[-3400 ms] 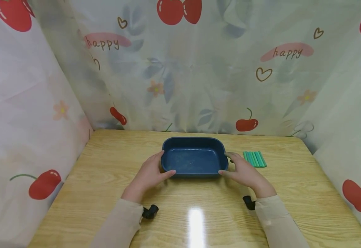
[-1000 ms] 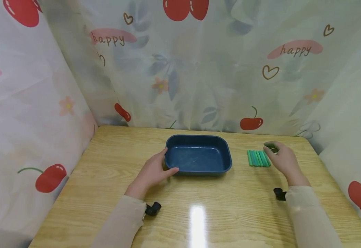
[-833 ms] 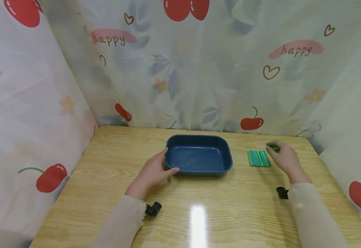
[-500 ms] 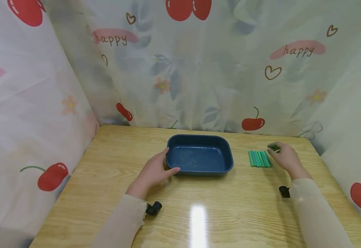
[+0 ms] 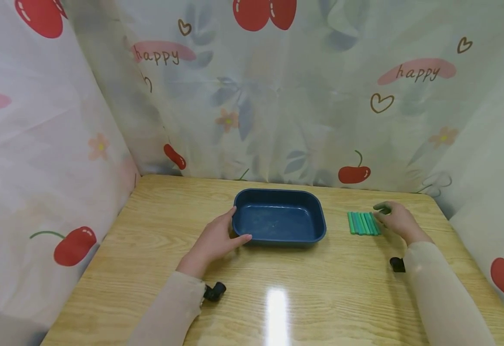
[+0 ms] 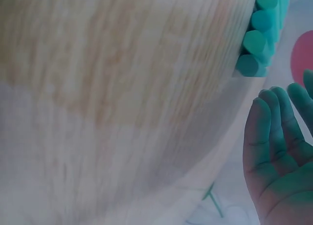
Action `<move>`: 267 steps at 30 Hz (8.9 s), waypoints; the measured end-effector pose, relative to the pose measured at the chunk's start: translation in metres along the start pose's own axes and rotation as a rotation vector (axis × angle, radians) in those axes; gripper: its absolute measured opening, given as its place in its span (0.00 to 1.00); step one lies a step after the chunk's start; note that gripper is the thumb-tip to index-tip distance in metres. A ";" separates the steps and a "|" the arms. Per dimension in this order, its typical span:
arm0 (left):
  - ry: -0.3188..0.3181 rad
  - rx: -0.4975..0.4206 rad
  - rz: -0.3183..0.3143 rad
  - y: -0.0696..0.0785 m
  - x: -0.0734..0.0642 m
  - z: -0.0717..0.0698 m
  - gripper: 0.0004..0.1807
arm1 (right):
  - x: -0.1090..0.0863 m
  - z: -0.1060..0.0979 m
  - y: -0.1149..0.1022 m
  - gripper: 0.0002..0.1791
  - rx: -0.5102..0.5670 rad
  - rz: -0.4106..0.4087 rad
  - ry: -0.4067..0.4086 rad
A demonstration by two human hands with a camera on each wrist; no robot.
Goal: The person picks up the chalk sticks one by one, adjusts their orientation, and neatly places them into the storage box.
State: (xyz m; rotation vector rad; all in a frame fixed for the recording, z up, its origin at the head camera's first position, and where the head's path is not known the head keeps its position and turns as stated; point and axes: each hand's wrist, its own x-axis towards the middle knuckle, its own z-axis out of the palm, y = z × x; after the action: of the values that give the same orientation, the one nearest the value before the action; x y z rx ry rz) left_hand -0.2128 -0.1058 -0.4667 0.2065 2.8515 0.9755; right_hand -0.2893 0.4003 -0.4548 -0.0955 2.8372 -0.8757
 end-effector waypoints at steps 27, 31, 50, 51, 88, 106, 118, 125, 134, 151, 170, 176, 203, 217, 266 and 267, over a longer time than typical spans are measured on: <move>0.010 -0.016 0.017 -0.004 0.001 0.002 0.55 | 0.010 0.003 0.007 0.23 -0.068 0.040 -0.087; 0.012 -0.017 0.017 -0.003 0.001 0.002 0.55 | 0.009 0.002 0.007 0.23 -0.084 0.043 -0.093; 0.007 -0.015 0.018 -0.002 0.001 0.001 0.55 | -0.003 -0.002 0.009 0.25 -0.024 0.075 -0.116; 0.005 -0.013 0.017 -0.002 0.001 0.000 0.55 | -0.004 -0.003 0.009 0.25 -0.012 0.074 -0.116; 0.003 -0.022 0.019 -0.003 0.000 -0.001 0.55 | -0.041 -0.011 -0.050 0.28 0.283 0.017 -0.032; -0.008 -0.017 0.014 0.000 0.000 -0.001 0.55 | -0.054 -0.010 -0.103 0.29 0.387 -0.035 0.008; -0.014 -0.022 0.016 0.000 0.000 -0.002 0.55 | -0.054 -0.002 -0.136 0.28 0.549 -0.076 0.044; -0.013 -0.024 0.020 0.000 -0.001 -0.003 0.54 | -0.049 0.009 -0.155 0.27 0.630 -0.085 0.060; -0.019 -0.014 0.011 0.001 -0.001 -0.003 0.55 | -0.043 0.026 -0.179 0.27 0.703 -0.129 0.039; -0.026 -0.020 0.013 0.000 -0.001 -0.003 0.56 | -0.019 0.065 -0.223 0.25 0.813 -0.156 0.009; -0.021 -0.034 0.020 -0.001 0.001 -0.002 0.56 | 0.008 0.128 -0.264 0.22 0.846 -0.073 -0.020; -0.022 -0.032 0.024 -0.002 0.001 -0.003 0.55 | 0.026 0.151 -0.265 0.20 0.863 0.003 -0.016; -0.029 -0.022 0.010 -0.004 0.003 -0.001 0.55 | 0.050 0.192 -0.267 0.19 0.701 0.166 -0.117; -0.024 -0.042 0.027 -0.003 0.001 -0.003 0.55 | 0.050 0.195 -0.268 0.17 0.666 0.162 -0.116; -0.020 -0.028 0.020 -0.003 0.003 0.000 0.56 | -0.046 0.075 -0.257 0.18 0.392 -0.166 -0.169; -0.019 -0.028 0.020 -0.003 0.002 0.000 0.56 | -0.048 0.073 -0.255 0.18 0.385 -0.174 -0.164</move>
State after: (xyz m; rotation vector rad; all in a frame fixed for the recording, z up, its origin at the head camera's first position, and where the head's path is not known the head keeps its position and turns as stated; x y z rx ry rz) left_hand -0.2154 -0.1075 -0.4690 0.2410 2.8220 1.0110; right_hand -0.2265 0.1549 -0.3637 -0.3494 2.4871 -1.3642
